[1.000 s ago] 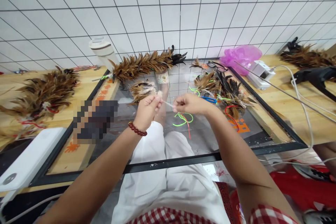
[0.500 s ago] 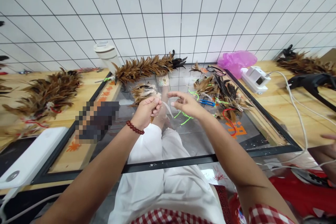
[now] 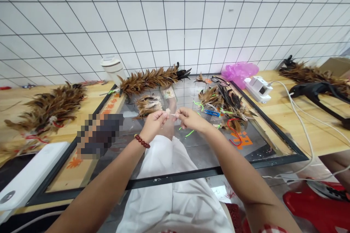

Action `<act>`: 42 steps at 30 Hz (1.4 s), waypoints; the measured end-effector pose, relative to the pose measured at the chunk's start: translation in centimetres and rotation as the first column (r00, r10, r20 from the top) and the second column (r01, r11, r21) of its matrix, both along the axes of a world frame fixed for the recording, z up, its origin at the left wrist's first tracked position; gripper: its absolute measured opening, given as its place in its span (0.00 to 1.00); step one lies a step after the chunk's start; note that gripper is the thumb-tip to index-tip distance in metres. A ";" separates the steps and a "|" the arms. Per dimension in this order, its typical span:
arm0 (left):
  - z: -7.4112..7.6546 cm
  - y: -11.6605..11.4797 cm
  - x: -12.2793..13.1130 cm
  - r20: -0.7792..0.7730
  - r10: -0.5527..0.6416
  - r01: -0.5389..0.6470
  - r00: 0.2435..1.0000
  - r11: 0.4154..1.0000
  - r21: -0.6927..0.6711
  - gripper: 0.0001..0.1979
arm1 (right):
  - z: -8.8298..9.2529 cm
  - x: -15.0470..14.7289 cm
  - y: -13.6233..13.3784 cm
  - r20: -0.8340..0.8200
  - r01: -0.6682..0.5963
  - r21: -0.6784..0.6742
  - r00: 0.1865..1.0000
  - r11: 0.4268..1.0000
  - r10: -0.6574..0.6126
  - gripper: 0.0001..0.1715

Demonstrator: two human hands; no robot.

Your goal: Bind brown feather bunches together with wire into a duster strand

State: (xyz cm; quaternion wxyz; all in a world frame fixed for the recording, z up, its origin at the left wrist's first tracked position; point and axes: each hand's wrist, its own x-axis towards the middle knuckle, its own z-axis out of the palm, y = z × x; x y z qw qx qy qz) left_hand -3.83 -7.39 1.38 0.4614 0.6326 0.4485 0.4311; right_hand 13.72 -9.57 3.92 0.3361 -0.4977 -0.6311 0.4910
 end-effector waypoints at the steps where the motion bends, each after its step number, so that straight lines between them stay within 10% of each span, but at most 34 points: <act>1: -0.1 0.0 0.0 -0.039 0.006 -0.005 0.999 1.000 0.026 0.14 | -0.2 -0.1 0.0 -0.044 -0.007 -0.054 0.999 0.999 0.005 0.12; 7: 0.2 0.0 -0.2 -0.107 0.111 -0.105 0.988 0.993 0.061 0.13 | -1.0 0.1 0.2 0.238 -0.057 0.232 0.971 0.971 0.000 0.09; 11: 0.1 0.0 -0.2 -0.110 0.078 -0.079 0.991 0.997 -0.007 0.15 | -0.5 0.0 -0.2 0.432 -0.220 0.593 0.899 0.774 -0.075 0.06; 16: 0.9 -1.1 0.3 0.014 -0.250 0.244 0.968 0.930 -0.275 0.16 | -0.1 0.1 -0.4 0.421 -0.257 0.756 0.895 0.602 -0.147 0.09; 23: 1.8 -1.7 0.2 0.082 -0.416 0.415 0.906 0.829 -0.376 0.19 | -0.9 0.3 0.4 0.255 -0.164 0.733 0.966 0.660 -0.044 0.09; 32: 2.4 -3.2 0.5 0.317 -0.613 0.685 0.723 0.580 -0.442 0.22 | -0.7 -0.5 0.7 -0.151 -0.070 0.427 0.977 0.902 0.148 0.12; 42: 2.3 -1.7 0.4 0.463 -0.123 0.296 0.878 0.898 -0.324 0.19 | -2.4 -0.1 1.3 0.069 0.183 0.459 0.968 0.869 -0.241 0.10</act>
